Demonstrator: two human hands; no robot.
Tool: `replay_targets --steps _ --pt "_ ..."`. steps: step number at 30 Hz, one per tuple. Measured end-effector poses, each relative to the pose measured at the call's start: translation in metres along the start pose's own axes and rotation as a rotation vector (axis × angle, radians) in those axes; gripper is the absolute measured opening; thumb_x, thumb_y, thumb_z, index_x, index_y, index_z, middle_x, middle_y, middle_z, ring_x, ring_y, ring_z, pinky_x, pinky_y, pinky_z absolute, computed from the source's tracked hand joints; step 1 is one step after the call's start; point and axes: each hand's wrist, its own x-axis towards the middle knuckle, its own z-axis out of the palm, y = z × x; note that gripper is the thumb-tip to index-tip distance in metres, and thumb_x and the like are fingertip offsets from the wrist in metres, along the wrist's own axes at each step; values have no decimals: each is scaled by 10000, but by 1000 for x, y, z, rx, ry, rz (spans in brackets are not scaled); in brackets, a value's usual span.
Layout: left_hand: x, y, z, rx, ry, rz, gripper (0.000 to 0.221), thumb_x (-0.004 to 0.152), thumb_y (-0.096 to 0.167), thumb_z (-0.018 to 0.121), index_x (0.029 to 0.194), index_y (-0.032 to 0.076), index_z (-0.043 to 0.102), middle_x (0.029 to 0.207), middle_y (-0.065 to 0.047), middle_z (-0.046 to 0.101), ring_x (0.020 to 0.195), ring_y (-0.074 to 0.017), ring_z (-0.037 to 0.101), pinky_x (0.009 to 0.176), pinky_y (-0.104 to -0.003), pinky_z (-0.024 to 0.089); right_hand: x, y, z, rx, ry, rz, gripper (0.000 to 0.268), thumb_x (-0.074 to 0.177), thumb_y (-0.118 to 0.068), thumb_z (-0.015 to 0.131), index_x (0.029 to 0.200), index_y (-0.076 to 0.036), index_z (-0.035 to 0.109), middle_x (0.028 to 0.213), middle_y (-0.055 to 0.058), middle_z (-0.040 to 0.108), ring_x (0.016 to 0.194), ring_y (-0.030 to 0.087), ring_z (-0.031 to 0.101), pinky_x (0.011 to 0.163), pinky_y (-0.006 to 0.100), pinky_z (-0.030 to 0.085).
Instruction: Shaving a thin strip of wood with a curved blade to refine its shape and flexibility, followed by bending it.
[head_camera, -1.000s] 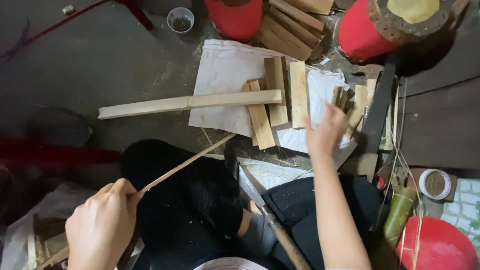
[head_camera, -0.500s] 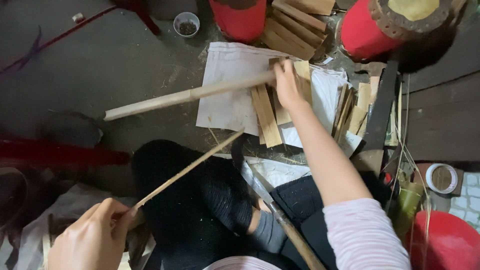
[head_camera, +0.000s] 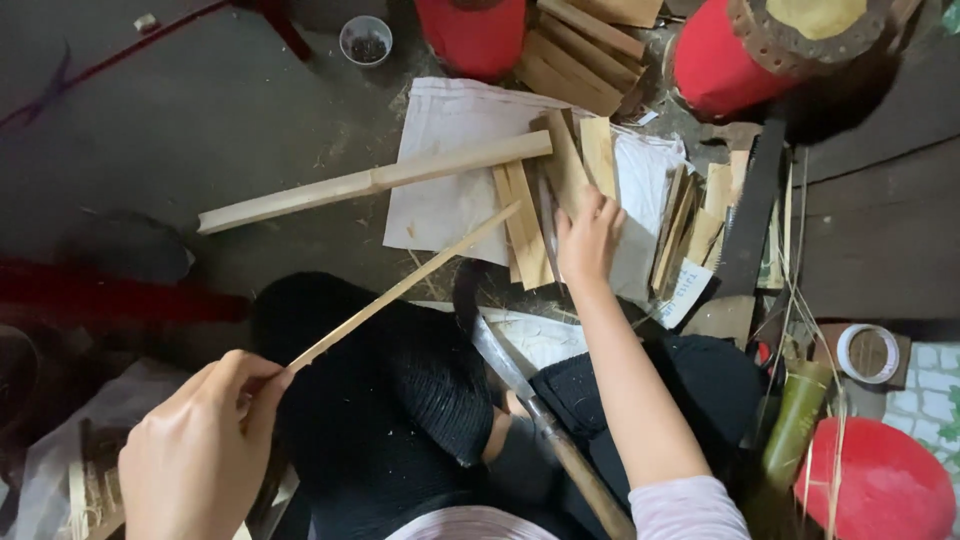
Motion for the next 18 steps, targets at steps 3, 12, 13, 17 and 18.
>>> replay_targets --steps 3,12,13,17,18 --pt "0 2 1 -26 -32 -4 76 922 257 736 929 181 740 841 68 792 572 -125 726 558 -267 537 -5 29 6 17 81 3 545 961 -171 694 1422 -11 452 1203 235 494 1131 400 450 976 541 445" --pt "4 5 7 3 -70 -22 82 917 251 731 918 169 728 831 57 789 566 -137 732 569 -272 554 6 32 -10 -87 -43 119 389 1015 -428 601 1235 -108 629 1258 158 493 1177 361 452 867 463 516" --pt "3 5 8 2 -70 -23 82 917 251 731 918 169 728 831 57 789 566 -137 732 569 -272 554 7 21 -4 -87 -44 118 389 1015 -428 601 1235 -108 629 1258 158 493 1177 361 452 867 463 516" --pt "1 0 7 -10 -70 -41 101 917 298 720 913 197 719 809 79 777 570 -127 715 560 -288 536 27 -4 43 -35 54 -239 186 922 -122 599 1050 -41 706 1098 144 582 1017 322 501 927 479 405" --pt "1 -2 5 -10 -120 -62 96 923 306 711 925 212 726 831 84 790 568 -114 728 557 -276 543 36 -4 59 -27 102 -289 191 849 12 557 985 19 691 1066 194 548 964 356 480 870 471 418"
